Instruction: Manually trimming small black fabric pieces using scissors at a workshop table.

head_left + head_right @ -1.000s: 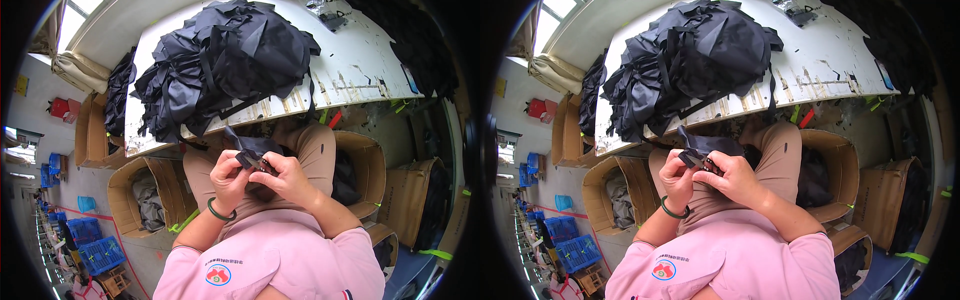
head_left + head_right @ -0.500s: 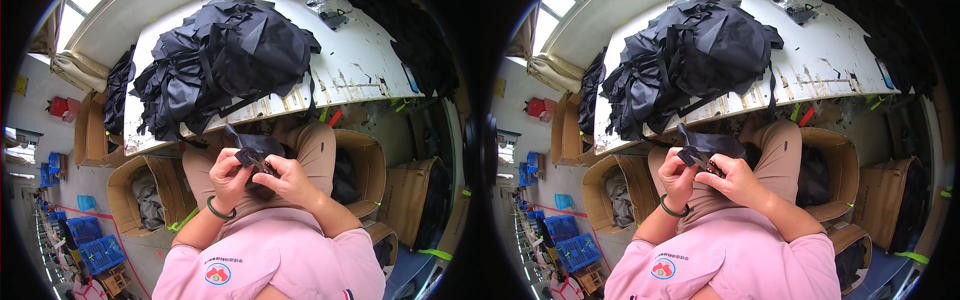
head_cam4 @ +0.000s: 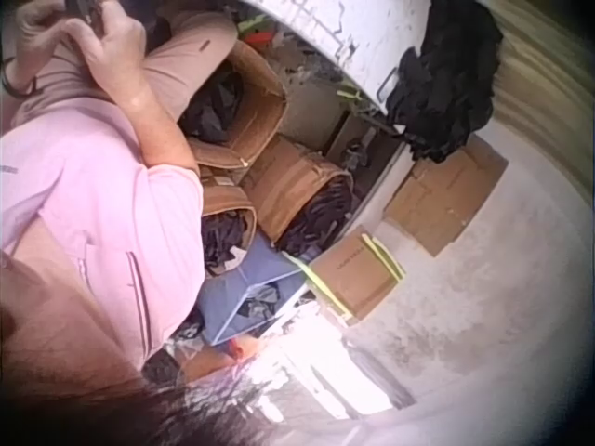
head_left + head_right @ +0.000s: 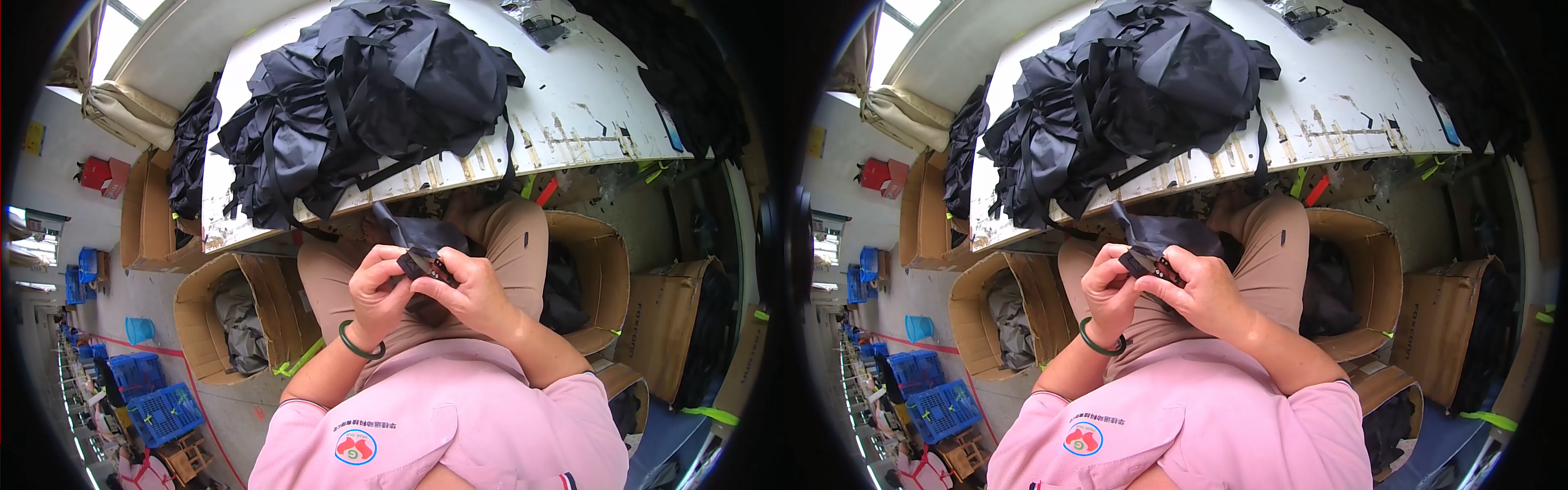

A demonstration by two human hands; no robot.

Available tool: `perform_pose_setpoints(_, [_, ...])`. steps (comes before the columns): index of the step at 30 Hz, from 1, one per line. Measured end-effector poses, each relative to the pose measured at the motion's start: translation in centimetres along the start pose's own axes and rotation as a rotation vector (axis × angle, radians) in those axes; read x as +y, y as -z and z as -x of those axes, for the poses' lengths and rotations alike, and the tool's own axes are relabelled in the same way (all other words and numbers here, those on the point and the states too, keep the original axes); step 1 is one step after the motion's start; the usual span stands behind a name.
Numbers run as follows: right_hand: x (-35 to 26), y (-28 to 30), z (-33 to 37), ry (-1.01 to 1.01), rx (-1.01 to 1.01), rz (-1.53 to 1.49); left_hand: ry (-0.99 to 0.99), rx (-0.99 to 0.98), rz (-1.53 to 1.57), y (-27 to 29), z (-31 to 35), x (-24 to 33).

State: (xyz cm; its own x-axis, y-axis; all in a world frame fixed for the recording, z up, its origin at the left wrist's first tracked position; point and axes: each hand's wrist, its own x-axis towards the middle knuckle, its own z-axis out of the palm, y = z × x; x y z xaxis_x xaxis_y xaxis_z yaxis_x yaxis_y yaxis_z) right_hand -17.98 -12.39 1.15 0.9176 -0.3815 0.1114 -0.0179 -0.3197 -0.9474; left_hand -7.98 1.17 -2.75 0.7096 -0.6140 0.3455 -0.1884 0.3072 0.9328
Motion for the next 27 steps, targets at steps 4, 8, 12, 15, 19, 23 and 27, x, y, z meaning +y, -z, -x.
perform_pose_setpoints(4, [0.1, 0.0, 0.1, -0.048, -0.012, -0.044, -0.011, -0.014, -0.027, 0.1, 0.0, 0.0])
perform_pose_setpoints(8, [0.2, 0.0, 0.3, -0.049, -0.012, -0.051, -0.002, -0.034, -0.025, 0.1, 0.0, 0.1])
perform_pose_setpoints(12, [0.7, 0.3, 0.4, -0.087, -0.005, -0.135, 0.030, -0.068, 0.002, 0.3, -0.6, 0.8])
perform_pose_setpoints(15, [0.6, 2.1, 0.0, -0.180, -0.074, -0.225, 0.203, -0.159, 0.208, 1.1, -1.6, 1.1])
perform_pose_setpoints(19, [0.3, 3.8, -0.6, -0.154, -0.260, -0.100, 0.277, -0.251, 0.252, 2.1, -2.3, 1.4])
perform_pose_setpoints(23, [-0.6, 4.6, -0.9, -0.110, -0.339, 0.095, 0.308, -0.358, 0.251, 2.3, -2.6, 1.7])
perform_pose_setpoints(27, [-1.1, 5.0, -0.9, 0.032, -0.322, 0.387, 0.381, -0.419, 0.223, 2.3, -2.7, 1.8])
